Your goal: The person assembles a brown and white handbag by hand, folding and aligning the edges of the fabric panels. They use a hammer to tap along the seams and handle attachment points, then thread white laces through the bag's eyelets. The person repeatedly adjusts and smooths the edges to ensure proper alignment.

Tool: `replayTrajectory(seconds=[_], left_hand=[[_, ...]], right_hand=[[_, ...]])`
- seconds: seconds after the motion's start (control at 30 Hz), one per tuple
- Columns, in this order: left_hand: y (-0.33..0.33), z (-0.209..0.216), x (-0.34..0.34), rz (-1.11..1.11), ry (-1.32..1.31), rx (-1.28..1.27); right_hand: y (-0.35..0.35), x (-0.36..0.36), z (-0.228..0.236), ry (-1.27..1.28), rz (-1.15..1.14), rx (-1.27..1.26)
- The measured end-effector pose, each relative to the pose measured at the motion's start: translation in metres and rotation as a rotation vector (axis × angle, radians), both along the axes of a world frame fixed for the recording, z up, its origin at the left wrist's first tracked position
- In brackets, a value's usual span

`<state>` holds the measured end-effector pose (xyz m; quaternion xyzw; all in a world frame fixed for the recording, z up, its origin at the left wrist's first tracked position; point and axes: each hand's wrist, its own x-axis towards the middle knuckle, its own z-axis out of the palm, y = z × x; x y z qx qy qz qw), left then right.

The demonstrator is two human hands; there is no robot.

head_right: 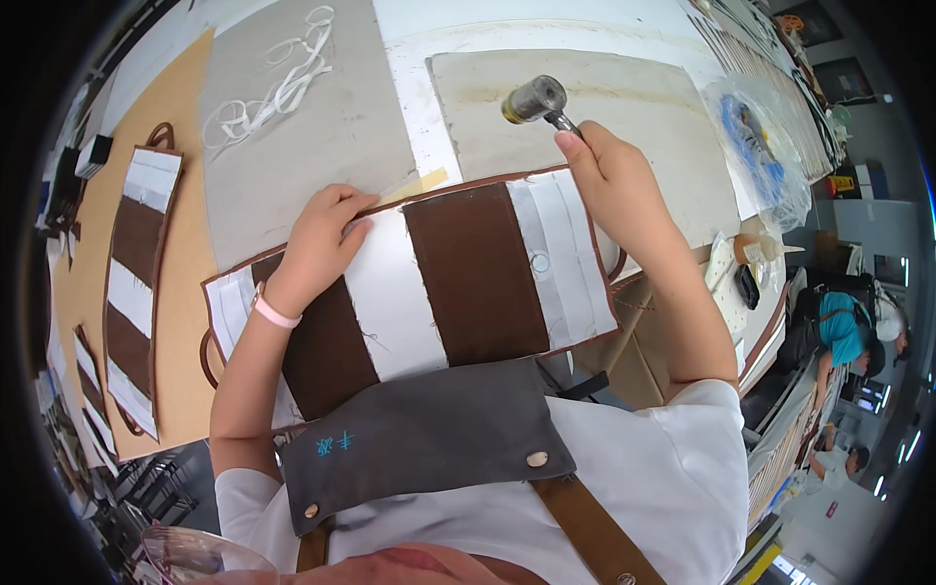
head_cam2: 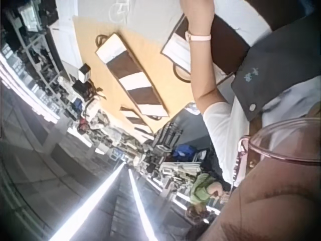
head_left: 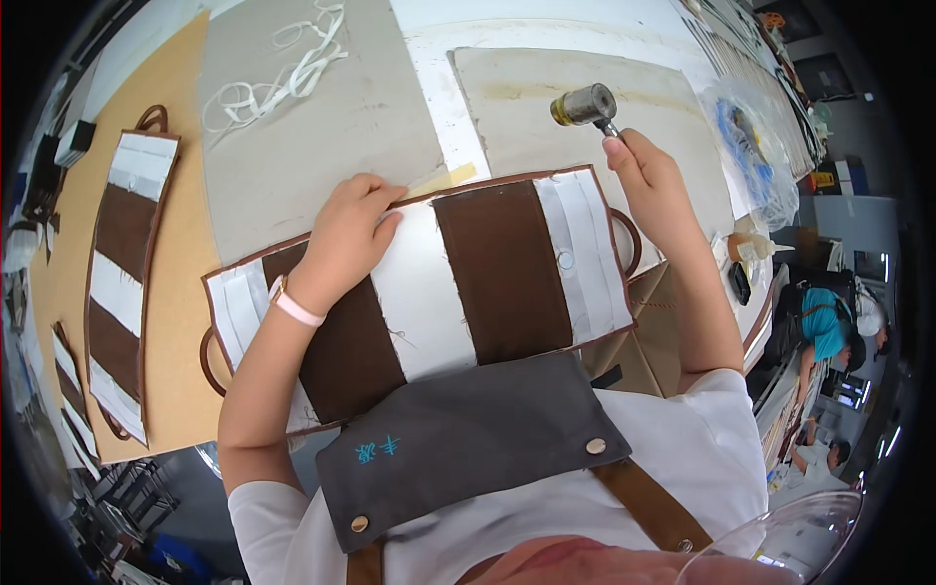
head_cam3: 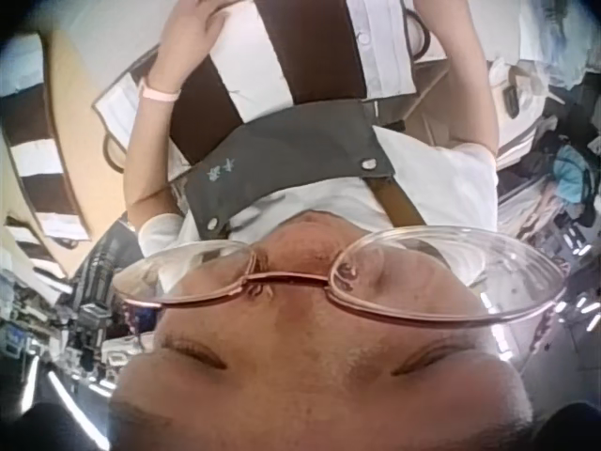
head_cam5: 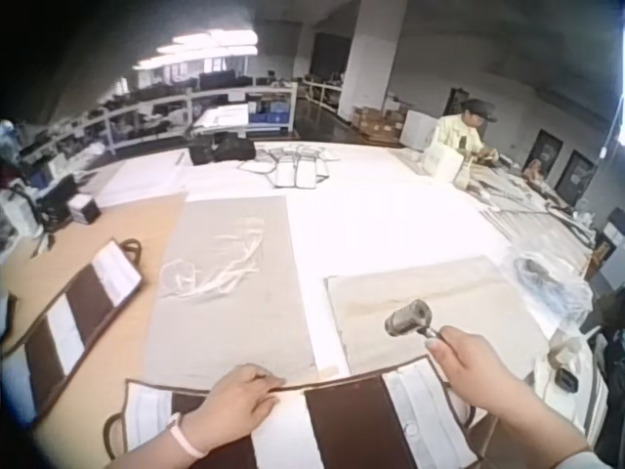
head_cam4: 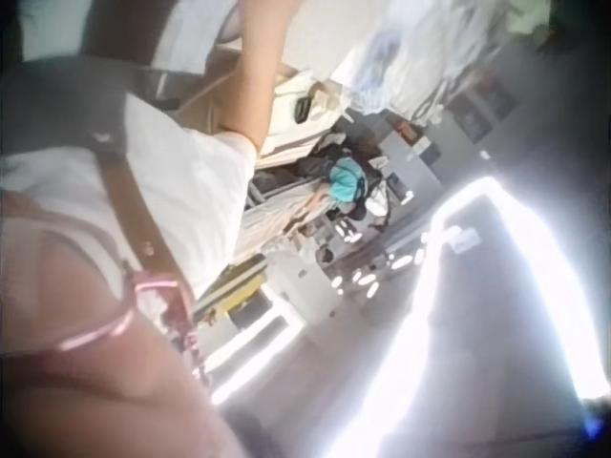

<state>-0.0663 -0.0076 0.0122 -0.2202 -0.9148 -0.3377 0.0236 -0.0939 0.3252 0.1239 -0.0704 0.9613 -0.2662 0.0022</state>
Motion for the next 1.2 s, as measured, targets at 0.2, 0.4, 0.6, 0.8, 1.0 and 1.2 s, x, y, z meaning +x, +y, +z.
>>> replayTrajectory(seconds=[0.2,0.4,0.6,0.8,1.0,1.2], left_hand=[[-0.008,-0.012,0.025,0.061,0.185,-0.013],[-0.009,-0.02,0.014,0.043,0.165,0.044],[-0.017,-0.018,0.017,0.068,0.092,0.018],[-0.057,0.012,0.026,-0.038,-0.021,-0.09],[-0.153,0.012,0.036,0.202,-0.384,0.174],[-0.157,0.004,0.04,0.258,-0.311,0.185]], right_hand=[[-0.06,-0.003,0.027,0.068,0.169,-0.204],[-0.079,0.01,-0.063,-0.187,0.279,0.328],[-0.079,0.001,-0.015,-0.206,0.343,0.279],[-0.081,0.014,-0.064,-0.205,0.284,0.546],[-0.094,-0.002,-0.003,-0.257,0.292,0.225],[-0.169,0.003,-0.029,0.067,0.378,0.056]])
